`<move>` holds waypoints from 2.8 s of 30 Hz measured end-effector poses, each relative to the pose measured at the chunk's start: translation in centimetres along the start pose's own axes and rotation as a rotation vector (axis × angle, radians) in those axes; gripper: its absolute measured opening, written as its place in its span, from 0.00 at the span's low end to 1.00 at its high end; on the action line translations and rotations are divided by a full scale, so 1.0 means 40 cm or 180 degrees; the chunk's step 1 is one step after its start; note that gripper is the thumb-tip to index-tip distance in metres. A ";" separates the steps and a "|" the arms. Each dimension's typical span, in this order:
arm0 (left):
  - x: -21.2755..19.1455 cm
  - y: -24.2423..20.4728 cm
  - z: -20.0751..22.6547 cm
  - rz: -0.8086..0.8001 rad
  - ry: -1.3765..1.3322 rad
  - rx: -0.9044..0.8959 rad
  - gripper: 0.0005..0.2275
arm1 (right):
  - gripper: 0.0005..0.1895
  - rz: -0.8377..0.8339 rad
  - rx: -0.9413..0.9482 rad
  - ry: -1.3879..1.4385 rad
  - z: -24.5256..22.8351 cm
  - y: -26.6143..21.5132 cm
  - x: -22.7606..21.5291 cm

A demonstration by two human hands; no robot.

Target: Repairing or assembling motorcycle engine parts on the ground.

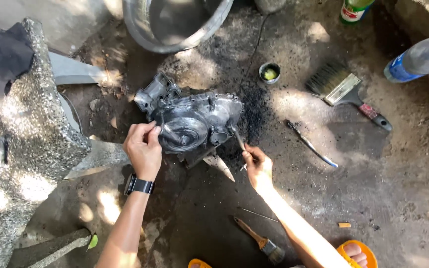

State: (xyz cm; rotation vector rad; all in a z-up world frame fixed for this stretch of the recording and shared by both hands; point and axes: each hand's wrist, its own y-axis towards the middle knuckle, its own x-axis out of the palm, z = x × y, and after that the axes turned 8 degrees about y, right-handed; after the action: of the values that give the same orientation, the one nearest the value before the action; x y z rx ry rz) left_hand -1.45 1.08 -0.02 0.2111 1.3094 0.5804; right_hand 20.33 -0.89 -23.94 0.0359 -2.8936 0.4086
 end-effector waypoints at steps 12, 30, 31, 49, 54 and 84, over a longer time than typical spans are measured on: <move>0.001 -0.012 -0.014 -0.0184 -0.0052 -0.0301 0.03 | 0.11 -0.0020 0.0049 0.0469 0.000 -0.013 0.016; 0.002 0.010 -0.007 -0.0121 -0.0031 -0.0127 0.04 | 0.05 0.0132 -0.0554 -0.0093 -0.022 -0.036 0.004; 0.004 0.011 -0.005 -0.0113 -0.0052 -0.0195 0.03 | 0.06 0.0129 -0.0585 -0.0059 -0.016 -0.022 -0.005; 0.007 0.006 0.004 -0.0140 -0.0004 -0.0402 0.03 | 0.08 -0.0721 -0.1211 -0.1719 -0.211 0.046 -0.045; 0.004 0.007 0.002 -0.0022 -0.0013 -0.0204 0.04 | 0.10 -0.0825 -0.1828 -0.1741 -0.168 0.067 -0.097; 0.003 0.012 0.009 -0.0213 -0.0163 -0.0432 0.04 | 0.10 -0.1114 -0.0659 -0.2262 -0.138 -0.044 -0.274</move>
State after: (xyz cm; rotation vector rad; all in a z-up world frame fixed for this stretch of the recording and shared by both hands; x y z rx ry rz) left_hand -1.21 1.61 0.19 0.0699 1.2180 0.6008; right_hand 32.30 -1.11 -20.71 0.7891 -3.4863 0.0204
